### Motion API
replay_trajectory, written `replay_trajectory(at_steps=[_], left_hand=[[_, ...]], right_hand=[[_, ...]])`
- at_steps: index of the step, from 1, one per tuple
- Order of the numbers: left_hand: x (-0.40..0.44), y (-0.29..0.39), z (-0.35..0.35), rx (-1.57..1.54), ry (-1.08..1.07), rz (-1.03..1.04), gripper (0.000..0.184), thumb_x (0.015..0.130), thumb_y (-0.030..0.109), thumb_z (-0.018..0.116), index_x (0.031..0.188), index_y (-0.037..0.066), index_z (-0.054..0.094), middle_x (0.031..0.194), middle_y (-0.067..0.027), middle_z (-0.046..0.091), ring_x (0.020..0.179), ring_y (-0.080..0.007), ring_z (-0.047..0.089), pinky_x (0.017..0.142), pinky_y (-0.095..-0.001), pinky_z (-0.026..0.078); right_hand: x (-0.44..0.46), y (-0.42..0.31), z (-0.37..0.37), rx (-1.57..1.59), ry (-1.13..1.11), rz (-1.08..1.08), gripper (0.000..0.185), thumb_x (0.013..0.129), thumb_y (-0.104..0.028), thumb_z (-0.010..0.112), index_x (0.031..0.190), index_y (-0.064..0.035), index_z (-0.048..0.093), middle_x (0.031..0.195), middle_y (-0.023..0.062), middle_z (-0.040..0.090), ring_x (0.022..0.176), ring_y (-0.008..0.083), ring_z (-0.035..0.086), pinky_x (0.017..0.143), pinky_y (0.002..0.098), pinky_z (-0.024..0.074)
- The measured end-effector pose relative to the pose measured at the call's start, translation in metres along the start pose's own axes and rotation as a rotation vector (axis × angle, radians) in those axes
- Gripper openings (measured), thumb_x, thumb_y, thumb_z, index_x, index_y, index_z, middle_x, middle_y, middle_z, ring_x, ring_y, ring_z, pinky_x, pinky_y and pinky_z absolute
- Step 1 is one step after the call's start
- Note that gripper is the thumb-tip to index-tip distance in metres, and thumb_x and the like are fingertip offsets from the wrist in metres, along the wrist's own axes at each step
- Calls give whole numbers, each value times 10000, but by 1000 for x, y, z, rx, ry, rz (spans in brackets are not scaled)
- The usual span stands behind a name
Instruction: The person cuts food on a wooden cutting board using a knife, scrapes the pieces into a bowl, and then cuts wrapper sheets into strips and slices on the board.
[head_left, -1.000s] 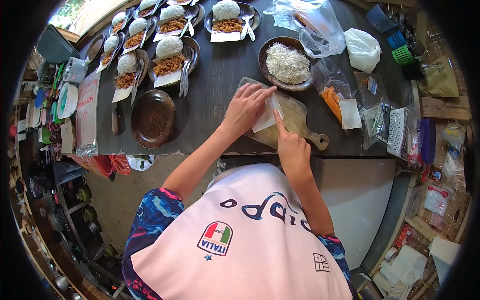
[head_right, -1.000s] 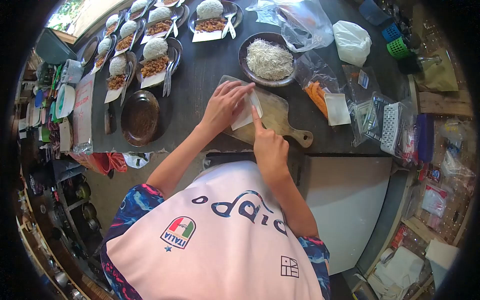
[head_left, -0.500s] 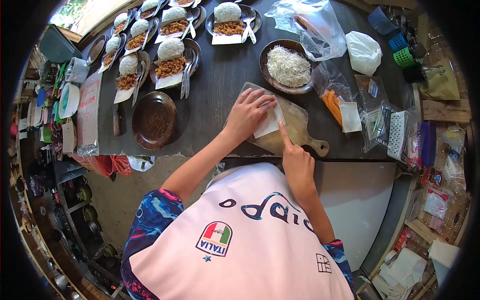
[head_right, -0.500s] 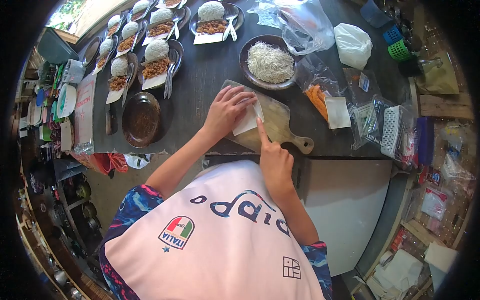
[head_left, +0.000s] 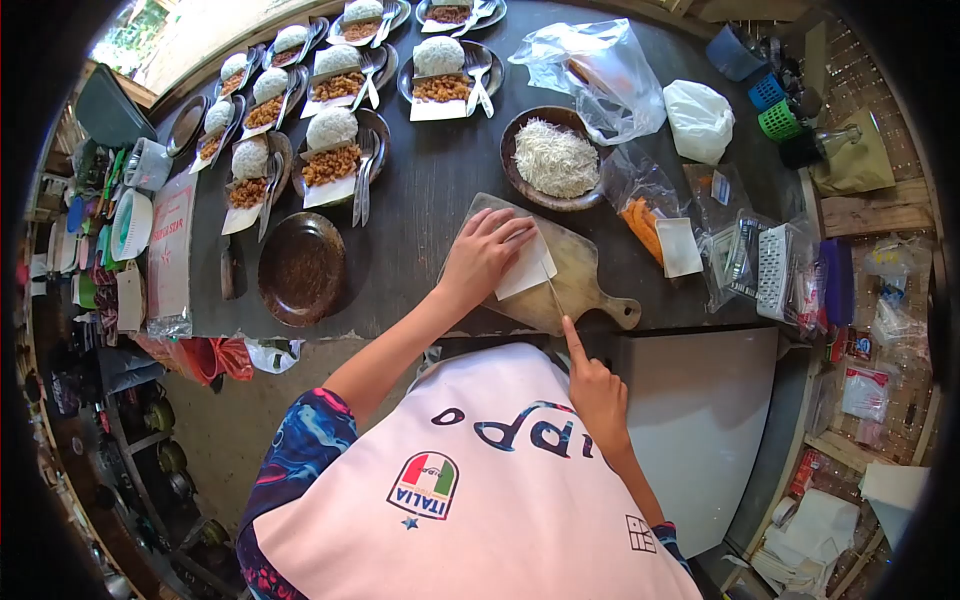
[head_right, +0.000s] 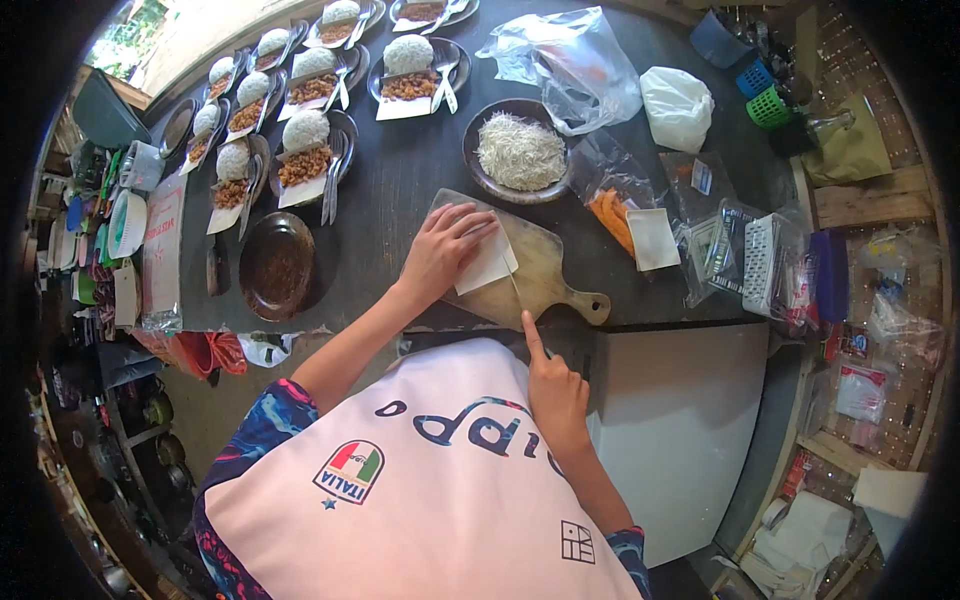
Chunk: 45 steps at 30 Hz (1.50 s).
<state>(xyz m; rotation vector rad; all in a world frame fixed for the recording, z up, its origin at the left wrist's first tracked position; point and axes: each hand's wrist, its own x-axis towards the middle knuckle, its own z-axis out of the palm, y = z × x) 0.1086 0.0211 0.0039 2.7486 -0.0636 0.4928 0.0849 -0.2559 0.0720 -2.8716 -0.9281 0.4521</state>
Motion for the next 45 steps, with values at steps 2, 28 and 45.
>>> replay_trajectory(at_steps=[2,28,45], left_hand=[[-1,0,-2,-9,25,24,466,903,105,699,1366,155,691,1401,-8,646,1348,-266,560,1184,-451,416],[-38,25,-3,-65,61,-175,561,896,279,772,1401,69,648,1499,-86,561,1386,-296,511,1166,-445,414],[-37,24,-2,-105,93,-206,552,872,204,766,1396,74,648,1476,-81,590,1366,-288,532,1136,-439,443]], right_hand=[[2,6,3,76,-44,25,754,1006,-131,601,1656,-383,314,699,155,653,610,389,699,578,539,570],[79,-39,17,207,159,-78,673,1015,-146,568,1628,-359,391,822,163,713,694,394,738,621,517,603],[81,-42,21,52,172,-86,818,949,-59,604,1655,-376,338,748,109,644,631,317,736,557,435,605]])
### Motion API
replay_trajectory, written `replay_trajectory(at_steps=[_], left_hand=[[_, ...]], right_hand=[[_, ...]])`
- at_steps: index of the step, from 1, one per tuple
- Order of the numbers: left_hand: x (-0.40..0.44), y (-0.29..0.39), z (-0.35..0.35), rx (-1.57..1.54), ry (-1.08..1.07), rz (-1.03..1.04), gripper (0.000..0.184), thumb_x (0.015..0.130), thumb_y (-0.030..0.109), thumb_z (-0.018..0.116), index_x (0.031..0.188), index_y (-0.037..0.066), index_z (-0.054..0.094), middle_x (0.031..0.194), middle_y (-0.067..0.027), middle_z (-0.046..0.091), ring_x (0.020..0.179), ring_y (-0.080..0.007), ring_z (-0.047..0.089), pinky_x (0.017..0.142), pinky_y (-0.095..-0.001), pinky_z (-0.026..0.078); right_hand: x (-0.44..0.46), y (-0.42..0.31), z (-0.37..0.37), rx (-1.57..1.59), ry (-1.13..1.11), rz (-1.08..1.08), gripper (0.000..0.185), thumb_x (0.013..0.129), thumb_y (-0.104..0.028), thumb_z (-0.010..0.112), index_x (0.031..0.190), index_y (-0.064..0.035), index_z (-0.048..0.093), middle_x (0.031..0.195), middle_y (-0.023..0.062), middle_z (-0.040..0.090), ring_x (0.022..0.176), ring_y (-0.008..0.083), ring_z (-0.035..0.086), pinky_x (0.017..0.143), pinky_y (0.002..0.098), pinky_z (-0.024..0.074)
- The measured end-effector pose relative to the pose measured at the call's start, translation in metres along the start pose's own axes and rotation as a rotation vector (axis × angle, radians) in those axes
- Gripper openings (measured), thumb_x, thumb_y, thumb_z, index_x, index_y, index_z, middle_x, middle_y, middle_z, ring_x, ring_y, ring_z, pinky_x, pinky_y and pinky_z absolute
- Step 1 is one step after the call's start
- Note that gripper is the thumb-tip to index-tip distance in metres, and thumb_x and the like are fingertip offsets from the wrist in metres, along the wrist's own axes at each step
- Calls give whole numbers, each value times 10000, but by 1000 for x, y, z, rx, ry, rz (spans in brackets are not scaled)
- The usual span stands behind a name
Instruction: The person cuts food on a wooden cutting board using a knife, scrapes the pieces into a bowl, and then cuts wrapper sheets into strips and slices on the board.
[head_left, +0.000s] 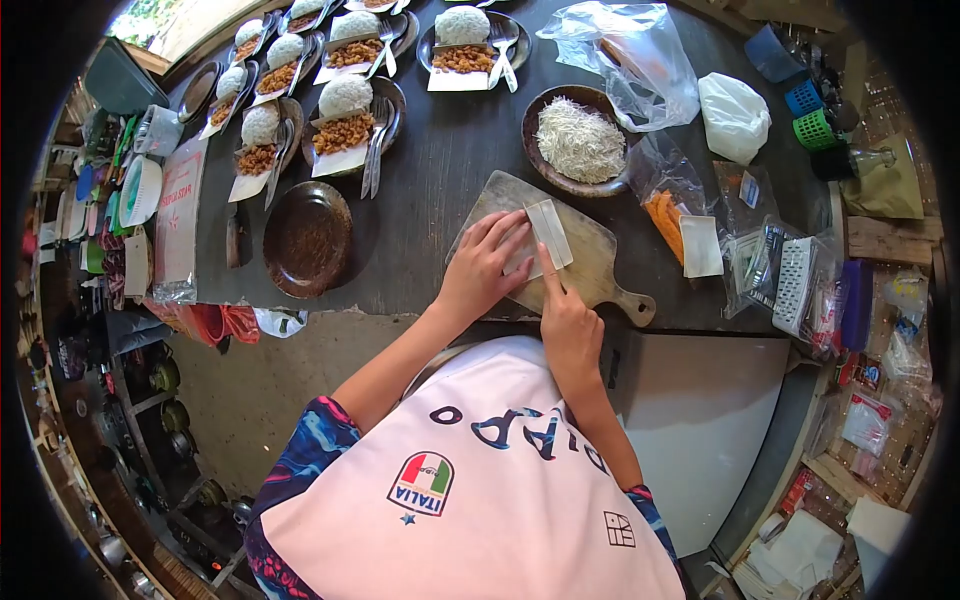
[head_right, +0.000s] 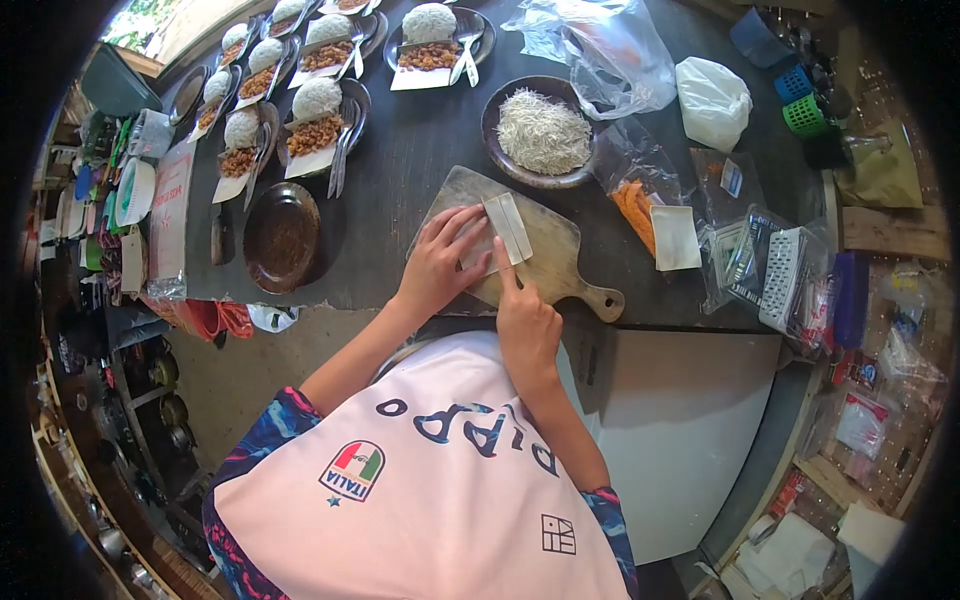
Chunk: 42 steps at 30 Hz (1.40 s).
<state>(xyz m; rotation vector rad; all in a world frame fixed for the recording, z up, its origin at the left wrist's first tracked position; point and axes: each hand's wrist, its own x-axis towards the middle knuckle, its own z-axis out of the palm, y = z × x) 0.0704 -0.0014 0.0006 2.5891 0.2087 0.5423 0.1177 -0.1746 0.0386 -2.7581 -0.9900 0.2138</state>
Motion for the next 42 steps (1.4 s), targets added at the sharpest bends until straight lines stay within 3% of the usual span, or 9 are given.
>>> replay_trajectory(at_steps=[3,8,12,14,17,20,33,42], left_hand=[[-1,0,1,-14,0,-7,555,871,207,768,1395,71,647,1481,-74,593,1369,-286,530,1144,-437,441],[-1,-3,2,-5,-13,6,528,905,268,740,1372,41,641,1494,-86,575,1370,-302,519,1144,-446,433],[0,-1,-1,-61,1,-35,535,930,205,717,1428,50,598,1462,-89,593,1354,-299,533,1137,-443,440],[3,-4,1,-144,35,-91,569,923,147,723,1466,62,576,1431,-87,613,1335,-299,552,1132,-444,449],[22,-7,-7,-44,32,42,567,934,107,705,1481,80,559,1388,-99,630,1316,-303,563,1122,-444,451],[31,-9,-4,-23,-59,50,573,918,96,715,1473,104,574,1364,-87,642,1315,-294,565,1121,-438,452],[30,-11,2,147,-32,132,378,928,147,705,1306,129,706,1325,-6,669,1320,-251,565,1155,-451,421],[29,-11,2,148,-18,137,355,944,154,704,1299,133,715,1316,-7,682,1299,-254,582,1140,-439,434]], right_hand=[[3,1,-2,49,-28,22,743,1005,-128,602,1647,-394,340,780,150,673,658,375,727,600,505,595],[4,-2,-1,-5,-75,40,738,1010,-133,594,1650,-392,333,783,157,682,658,372,728,595,506,595],[9,-4,-7,-18,-93,40,761,1001,-116,588,1656,-393,316,756,154,691,653,369,731,594,501,598],[9,-7,-14,-39,-132,24,840,944,-47,597,1668,-358,306,741,134,680,653,339,744,585,469,608],[11,-6,-16,-55,-148,14,887,909,-7,602,1677,-328,296,732,123,674,656,322,752,579,450,614],[10,-8,-14,-51,-147,16,896,902,-3,606,1678,-325,294,725,117,672,661,315,756,579,444,616],[-31,6,-15,-126,-100,34,936,883,-1,637,1678,-352,290,654,68,610,552,264,712,509,407,589],[-82,21,-33,-43,-208,103,887,924,-43,637,1668,-387,296,647,93,583,540,309,681,520,477,560]])
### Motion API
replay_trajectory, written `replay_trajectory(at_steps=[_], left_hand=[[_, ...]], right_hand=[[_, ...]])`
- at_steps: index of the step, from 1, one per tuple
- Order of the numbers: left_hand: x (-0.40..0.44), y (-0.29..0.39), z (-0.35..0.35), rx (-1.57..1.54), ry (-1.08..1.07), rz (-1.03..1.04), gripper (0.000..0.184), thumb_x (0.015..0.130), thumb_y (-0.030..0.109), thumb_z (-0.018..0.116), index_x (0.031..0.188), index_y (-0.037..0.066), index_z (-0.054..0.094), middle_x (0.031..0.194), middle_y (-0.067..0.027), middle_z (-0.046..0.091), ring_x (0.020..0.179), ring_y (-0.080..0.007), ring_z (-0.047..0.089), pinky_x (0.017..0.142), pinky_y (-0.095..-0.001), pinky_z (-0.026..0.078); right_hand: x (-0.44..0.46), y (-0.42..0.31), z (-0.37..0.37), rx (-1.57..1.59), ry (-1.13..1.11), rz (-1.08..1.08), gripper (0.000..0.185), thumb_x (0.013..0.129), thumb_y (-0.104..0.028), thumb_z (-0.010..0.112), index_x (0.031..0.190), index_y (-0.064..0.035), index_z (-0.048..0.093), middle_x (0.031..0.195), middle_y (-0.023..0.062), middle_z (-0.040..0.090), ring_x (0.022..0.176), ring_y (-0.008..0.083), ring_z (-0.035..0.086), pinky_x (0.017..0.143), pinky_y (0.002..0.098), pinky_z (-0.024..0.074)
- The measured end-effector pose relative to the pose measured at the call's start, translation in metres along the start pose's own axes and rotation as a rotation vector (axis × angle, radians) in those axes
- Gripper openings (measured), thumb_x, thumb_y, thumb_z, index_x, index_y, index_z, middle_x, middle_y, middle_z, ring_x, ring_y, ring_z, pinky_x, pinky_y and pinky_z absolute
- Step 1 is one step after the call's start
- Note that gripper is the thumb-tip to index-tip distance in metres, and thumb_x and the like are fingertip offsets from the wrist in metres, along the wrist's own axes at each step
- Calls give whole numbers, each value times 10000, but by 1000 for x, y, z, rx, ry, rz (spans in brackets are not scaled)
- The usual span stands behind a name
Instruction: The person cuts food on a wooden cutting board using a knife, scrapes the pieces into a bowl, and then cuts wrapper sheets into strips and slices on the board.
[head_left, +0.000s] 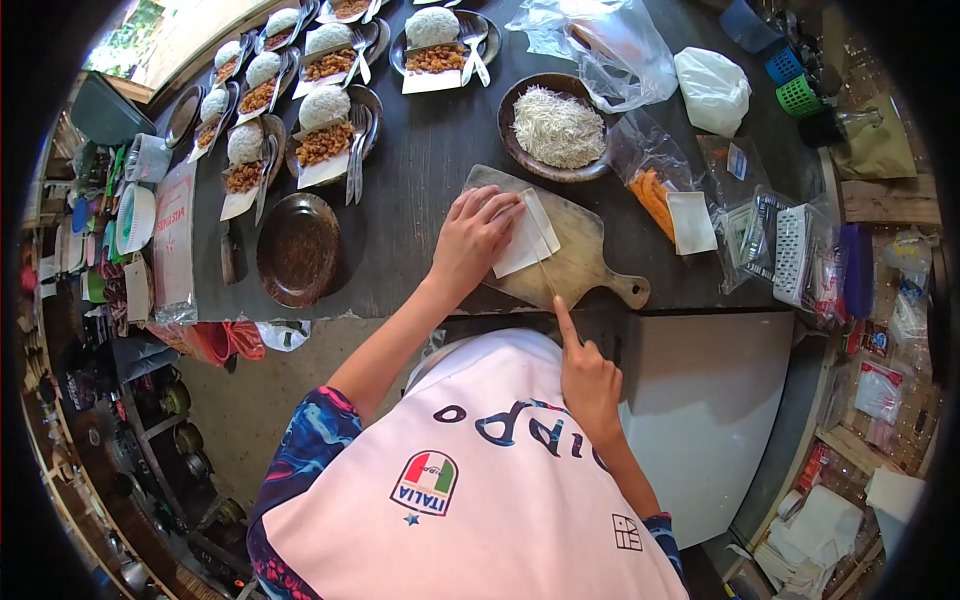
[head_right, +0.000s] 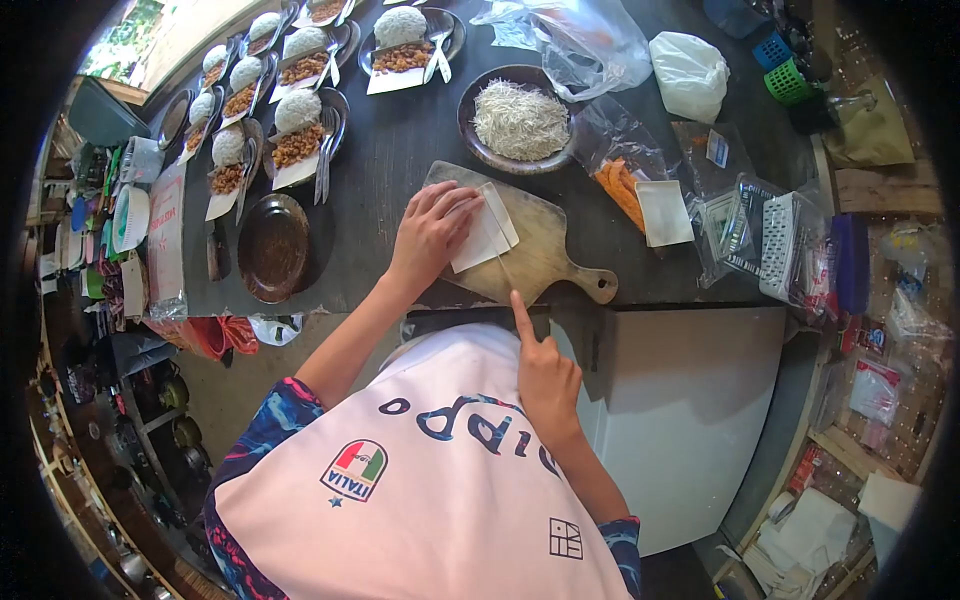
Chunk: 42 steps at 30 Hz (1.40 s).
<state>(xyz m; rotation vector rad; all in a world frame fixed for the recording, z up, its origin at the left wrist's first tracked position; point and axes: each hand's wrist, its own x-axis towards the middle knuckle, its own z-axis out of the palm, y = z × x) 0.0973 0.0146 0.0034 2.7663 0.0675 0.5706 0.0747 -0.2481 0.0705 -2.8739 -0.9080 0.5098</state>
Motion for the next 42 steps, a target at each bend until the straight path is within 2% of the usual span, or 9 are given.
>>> replay_trajectory(at_steps=[6,9,12,17,22,25,32,38,42], left_hand=[[-1,2,-8,-203,112,-84,363,928,78,711,1290,88,709,1297,-65,675,1231,-292,617,1045,-428,512],[-16,8,-15,-269,111,-210,358,914,42,717,1271,61,713,1269,-84,672,1185,-305,625,991,-415,545],[-21,5,-12,-230,105,-177,333,909,31,719,1242,34,723,1242,-89,670,1151,-308,626,969,-410,554],[-20,6,-10,-142,131,-118,299,899,43,704,1189,-33,711,1195,-93,655,1138,-288,618,997,-389,534],[-23,6,-8,-164,131,-161,339,894,28,712,1229,-22,719,1244,-101,655,1156,-309,614,992,-413,543],[-25,5,-7,-189,136,-172,350,883,28,716,1230,-20,721,1246,-100,655,1158,-311,613,993,-413,544],[-23,4,-6,-215,153,-178,316,881,26,717,1193,-21,736,1239,-98,658,1152,-309,617,983,-416,550],[-18,12,-8,-288,211,-274,410,886,17,700,1295,35,684,1290,-77,662,1177,-314,613,1033,-442,517],[-17,2,-9,-106,2,-77,468,873,22,685,1337,79,663,1361,-35,645,1229,-290,588,1066,-433,488]], right_hand=[[6,13,-24,342,-59,-15,638,1061,-152,554,1632,-371,373,735,199,644,681,424,678,643,531,537],[18,1,-28,412,128,-34,608,1063,-144,546,1617,-351,408,766,204,657,706,418,683,645,519,533],[47,-16,-7,297,202,-57,680,1013,-111,582,1627,-335,398,732,134,673,641,381,707,608,522,572],[79,-41,9,195,152,-65,705,1017,-100,568,1641,-354,363,747,159,676,677,398,712,626,536,578],[79,-48,17,100,141,-66,736,1012,-109,582,1652,-372,332,737,147,671,657,385,719,608,531,590],[78,-48,14,56,164,-103,853,929,-46,610,1665,-364,317,710,100,636,612,339,726,571,477,605],[79,-47,19,70,167,-114,865,921,-30,603,1668,-356,312,736,108,643,626,335,731,572,477,606],[80,-56,11,-8,63,-74,898,900,-5,600,1674,-346,298,741,115,649,650,329,744,597,470,618],[82,-54,11,11,73,-81,908,897,0,598,1679,-342,287,718,110,648,652,323,748,598,459,621]])
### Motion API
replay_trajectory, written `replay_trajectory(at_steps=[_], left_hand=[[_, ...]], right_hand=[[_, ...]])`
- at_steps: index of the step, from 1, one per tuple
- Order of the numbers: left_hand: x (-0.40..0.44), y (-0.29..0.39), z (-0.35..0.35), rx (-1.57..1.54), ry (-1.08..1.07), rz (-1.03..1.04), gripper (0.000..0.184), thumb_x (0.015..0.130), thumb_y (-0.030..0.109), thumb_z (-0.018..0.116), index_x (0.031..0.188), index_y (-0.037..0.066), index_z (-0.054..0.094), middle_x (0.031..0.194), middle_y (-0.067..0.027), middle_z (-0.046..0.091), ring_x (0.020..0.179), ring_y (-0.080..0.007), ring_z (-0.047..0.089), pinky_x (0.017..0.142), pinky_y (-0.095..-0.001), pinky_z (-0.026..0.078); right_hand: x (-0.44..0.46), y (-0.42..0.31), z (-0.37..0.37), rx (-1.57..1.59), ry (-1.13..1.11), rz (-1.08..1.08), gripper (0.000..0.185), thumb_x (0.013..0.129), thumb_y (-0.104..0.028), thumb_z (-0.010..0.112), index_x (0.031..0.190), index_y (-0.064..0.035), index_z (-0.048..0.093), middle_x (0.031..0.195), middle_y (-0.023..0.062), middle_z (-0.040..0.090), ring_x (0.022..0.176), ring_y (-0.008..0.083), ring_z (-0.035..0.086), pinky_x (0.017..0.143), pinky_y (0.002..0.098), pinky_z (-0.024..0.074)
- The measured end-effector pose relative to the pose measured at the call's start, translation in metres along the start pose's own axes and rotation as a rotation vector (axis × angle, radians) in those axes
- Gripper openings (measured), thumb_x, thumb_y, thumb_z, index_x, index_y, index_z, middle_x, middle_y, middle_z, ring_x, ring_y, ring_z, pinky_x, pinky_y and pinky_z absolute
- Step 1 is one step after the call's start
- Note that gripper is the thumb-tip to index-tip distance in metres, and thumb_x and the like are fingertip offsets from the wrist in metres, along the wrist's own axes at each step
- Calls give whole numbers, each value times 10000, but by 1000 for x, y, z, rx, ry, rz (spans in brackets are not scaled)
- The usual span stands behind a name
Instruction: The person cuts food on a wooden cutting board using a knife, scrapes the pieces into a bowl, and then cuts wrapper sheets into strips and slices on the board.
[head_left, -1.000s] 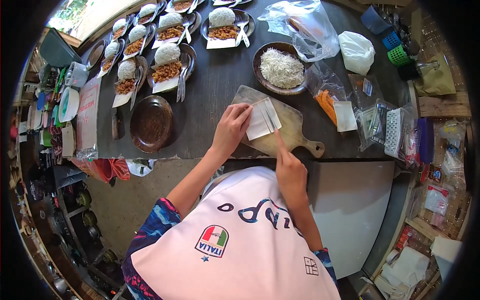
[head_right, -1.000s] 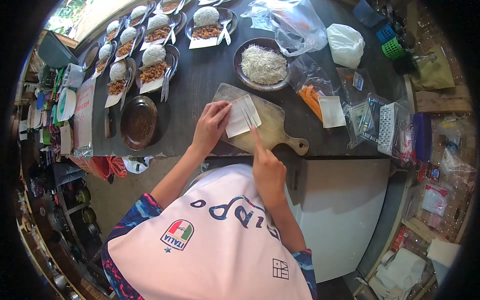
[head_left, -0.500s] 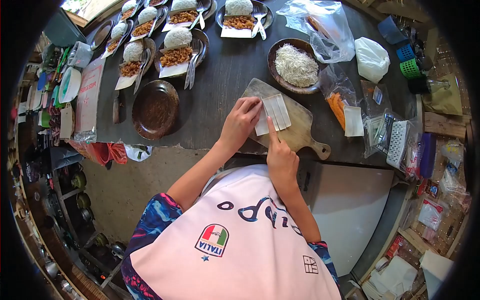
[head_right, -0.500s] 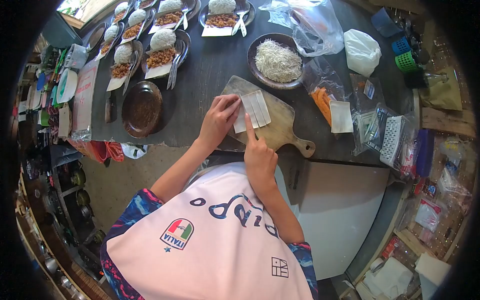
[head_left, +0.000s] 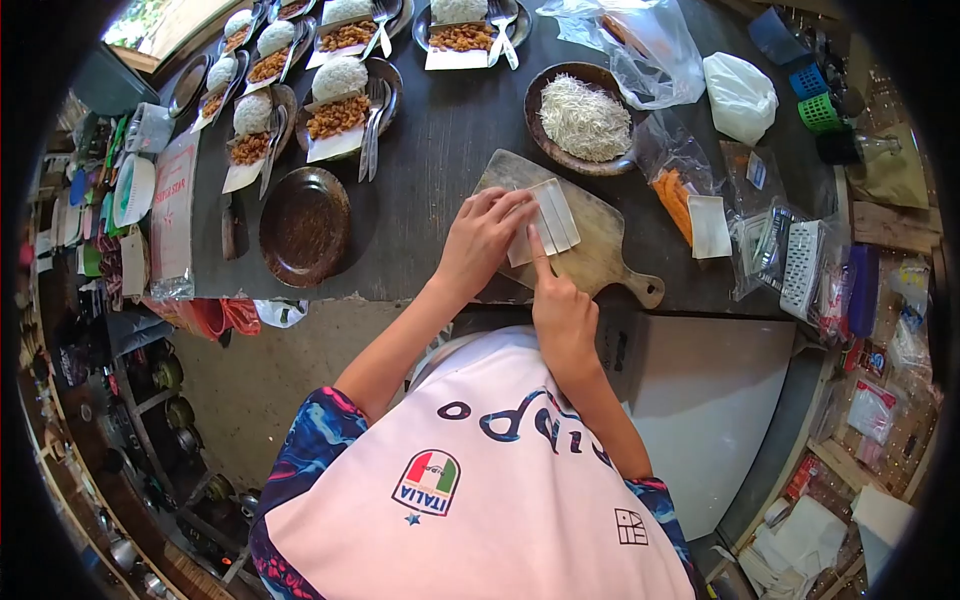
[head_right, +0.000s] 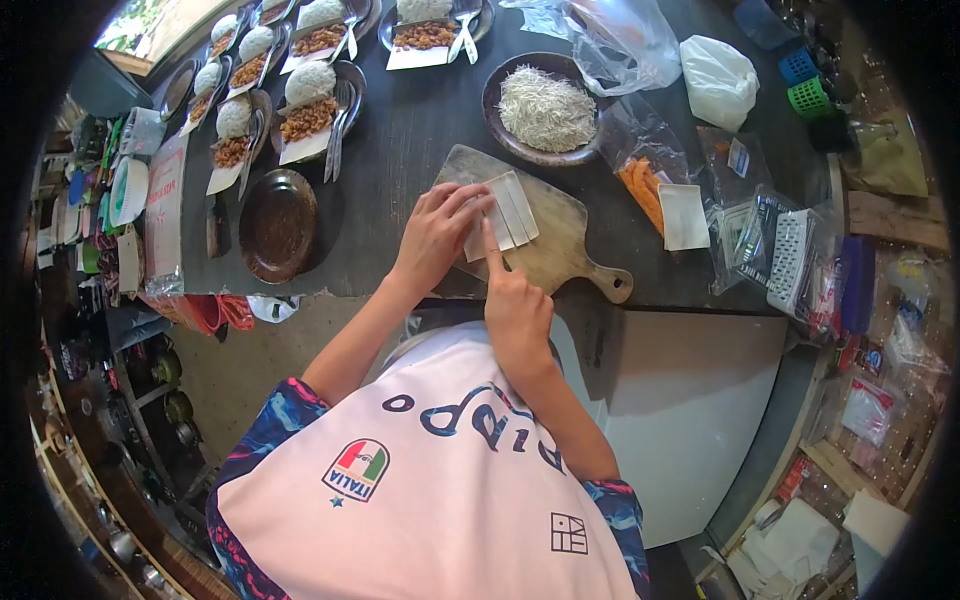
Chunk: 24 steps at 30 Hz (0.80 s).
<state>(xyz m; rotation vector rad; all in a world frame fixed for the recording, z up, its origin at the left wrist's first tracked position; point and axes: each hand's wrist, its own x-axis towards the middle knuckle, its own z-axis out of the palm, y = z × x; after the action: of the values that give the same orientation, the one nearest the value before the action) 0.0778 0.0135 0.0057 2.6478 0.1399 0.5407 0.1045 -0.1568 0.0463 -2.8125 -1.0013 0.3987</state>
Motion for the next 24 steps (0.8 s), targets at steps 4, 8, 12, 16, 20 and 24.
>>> replay_trajectory(at_steps=[4,8,12,16,20,24], left_hand=[[-1,-1,1,42,-39,18,470,868,26,673,1334,91,673,1377,-13,639,1244,-272,573,1058,-422,487],[0,2,-1,47,-41,13,473,866,28,669,1334,93,677,1366,-12,641,1238,-268,572,1046,-424,492],[0,3,-1,41,-47,10,464,866,28,669,1325,91,684,1359,-12,642,1238,-263,573,1046,-425,491],[0,4,-3,37,-51,8,451,873,32,671,1320,88,687,1365,-10,640,1243,-263,572,1054,-428,485],[-2,-2,1,18,-12,38,408,910,36,679,1316,71,685,1362,-32,642,1230,-271,586,1035,-426,502],[-5,-1,-7,-139,118,-76,370,939,49,696,1308,42,682,1326,-71,653,1192,-288,609,994,-411,532]], right_hand=[[-9,2,-2,20,-15,11,916,894,-3,612,1680,-342,285,688,94,642,626,312,743,576,442,614],[-27,9,-5,-33,-10,19,922,889,-12,631,1680,-339,288,678,89,634,585,298,725,548,427,601],[-49,19,-7,-12,-10,15,918,896,-24,634,1681,-344,283,667,90,618,557,297,706,524,433,581],[-74,28,-17,-13,-86,37,892,921,-35,620,1678,-370,285,664,103,610,523,305,678,506,459,555],[-85,36,-21,65,-93,39,839,960,-54,596,1670,-383,293,668,129,614,543,340,670,548,512,551],[-82,45,-33,297,-49,26,775,994,-85,580,1663,-370,312,677,142,622,597,376,682,597,555,548]])
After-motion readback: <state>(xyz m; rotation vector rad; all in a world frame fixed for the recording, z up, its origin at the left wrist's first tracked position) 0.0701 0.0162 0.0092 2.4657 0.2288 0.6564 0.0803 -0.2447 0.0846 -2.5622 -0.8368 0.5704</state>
